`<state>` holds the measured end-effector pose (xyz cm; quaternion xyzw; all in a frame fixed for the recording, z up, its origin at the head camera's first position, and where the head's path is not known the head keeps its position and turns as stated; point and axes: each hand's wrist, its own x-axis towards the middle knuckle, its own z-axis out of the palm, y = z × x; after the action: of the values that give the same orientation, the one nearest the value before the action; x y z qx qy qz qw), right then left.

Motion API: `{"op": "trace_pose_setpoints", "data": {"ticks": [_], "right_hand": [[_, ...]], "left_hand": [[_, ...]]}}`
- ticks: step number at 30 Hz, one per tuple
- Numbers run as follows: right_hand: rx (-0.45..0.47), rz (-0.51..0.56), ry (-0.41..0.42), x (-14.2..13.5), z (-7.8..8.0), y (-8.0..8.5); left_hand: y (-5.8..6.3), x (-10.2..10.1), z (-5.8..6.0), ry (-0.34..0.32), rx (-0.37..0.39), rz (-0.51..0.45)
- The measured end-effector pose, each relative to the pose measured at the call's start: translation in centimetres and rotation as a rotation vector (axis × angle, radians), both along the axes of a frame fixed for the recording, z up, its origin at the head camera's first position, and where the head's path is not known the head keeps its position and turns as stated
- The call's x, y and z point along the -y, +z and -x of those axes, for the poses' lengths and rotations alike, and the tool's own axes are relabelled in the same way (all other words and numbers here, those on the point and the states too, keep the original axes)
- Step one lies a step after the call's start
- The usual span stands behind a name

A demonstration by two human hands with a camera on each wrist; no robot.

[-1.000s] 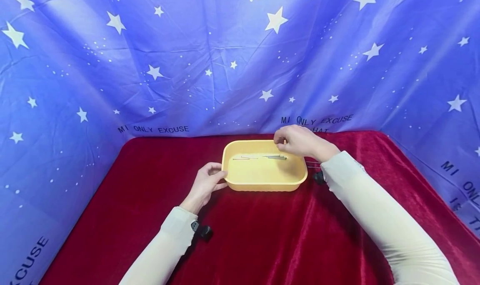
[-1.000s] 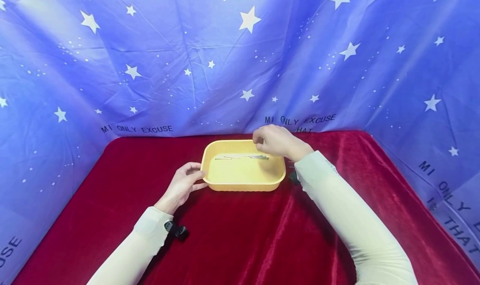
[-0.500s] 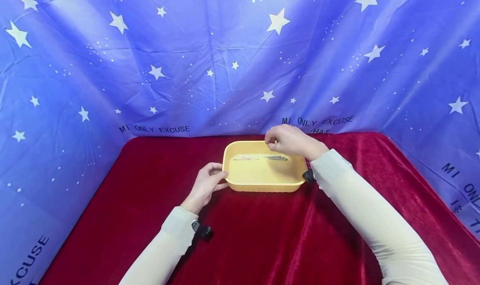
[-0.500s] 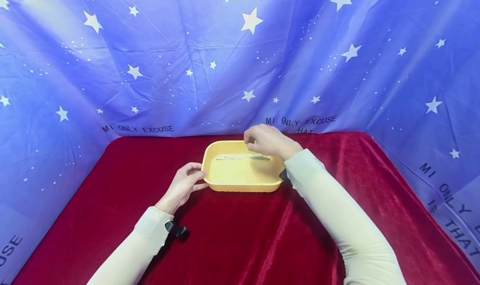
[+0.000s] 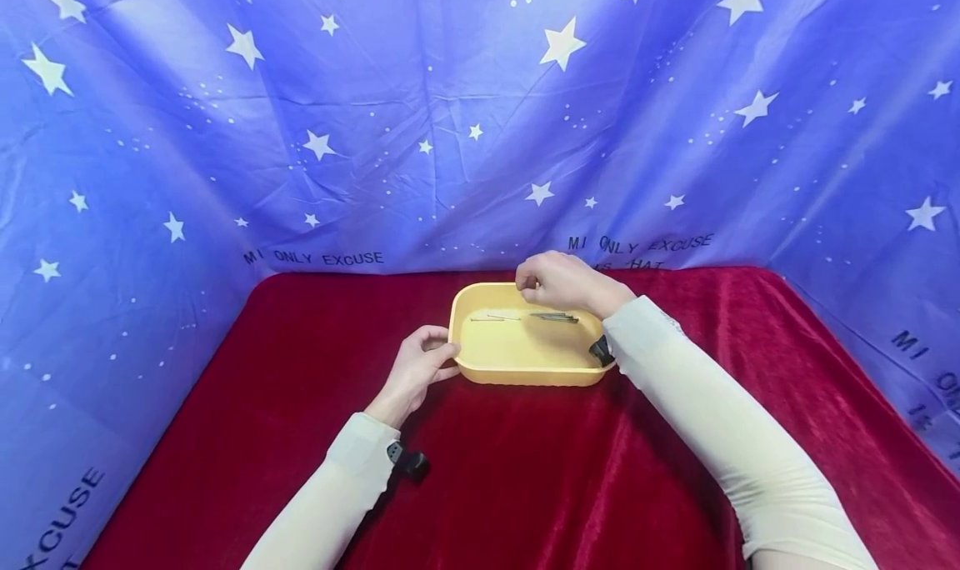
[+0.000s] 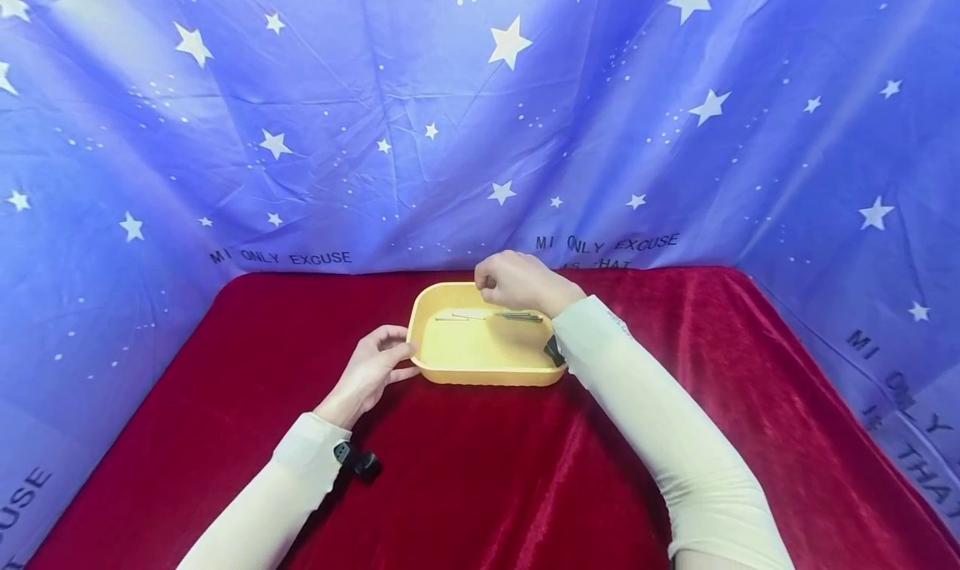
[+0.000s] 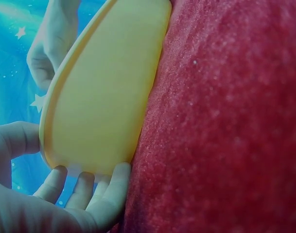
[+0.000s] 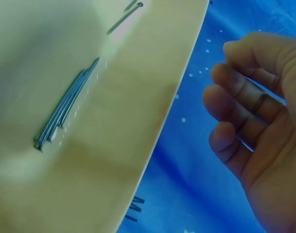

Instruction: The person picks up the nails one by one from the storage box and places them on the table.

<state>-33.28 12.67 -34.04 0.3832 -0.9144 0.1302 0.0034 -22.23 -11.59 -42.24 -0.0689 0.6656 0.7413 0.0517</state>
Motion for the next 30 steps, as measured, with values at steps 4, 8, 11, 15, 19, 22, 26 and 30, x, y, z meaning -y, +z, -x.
{"op": "trace_pose_setpoints", "data": {"ticks": [4,8,11,15,19,22,26,30], "right_hand": [[-0.004,-0.003,0.013,0.5,0.2,-0.3],[-0.008,0.001,0.025,0.9,0.3,-0.5],[-0.009,-0.005,0.032,1.1,0.6,-0.8],[-0.005,-0.007,0.041,1.3,0.8,-1.1],[-0.007,-0.017,0.042,1.6,1.0,-1.5],[-0.009,-0.048,0.042,1.8,1.1,-1.9],[-0.006,-0.103,0.041,2.1,1.4,-2.7],[-0.005,-0.150,0.037,2.5,1.4,-3.2]], "left_hand": [[0.1,0.0,-0.1,-0.007,0.001,0.006],[0.1,0.0,0.0,-0.004,-0.002,0.002],[0.1,0.0,0.0,-0.004,0.000,-0.004],[0.0,0.0,0.1,-0.004,0.000,0.001],[-0.1,0.0,0.1,-0.006,-0.006,0.007],[-0.1,0.1,0.1,-0.008,-0.006,0.004],[-0.2,0.1,0.1,-0.009,-0.003,-0.003],[-0.2,0.2,0.2,-0.010,0.000,-0.005]]}}
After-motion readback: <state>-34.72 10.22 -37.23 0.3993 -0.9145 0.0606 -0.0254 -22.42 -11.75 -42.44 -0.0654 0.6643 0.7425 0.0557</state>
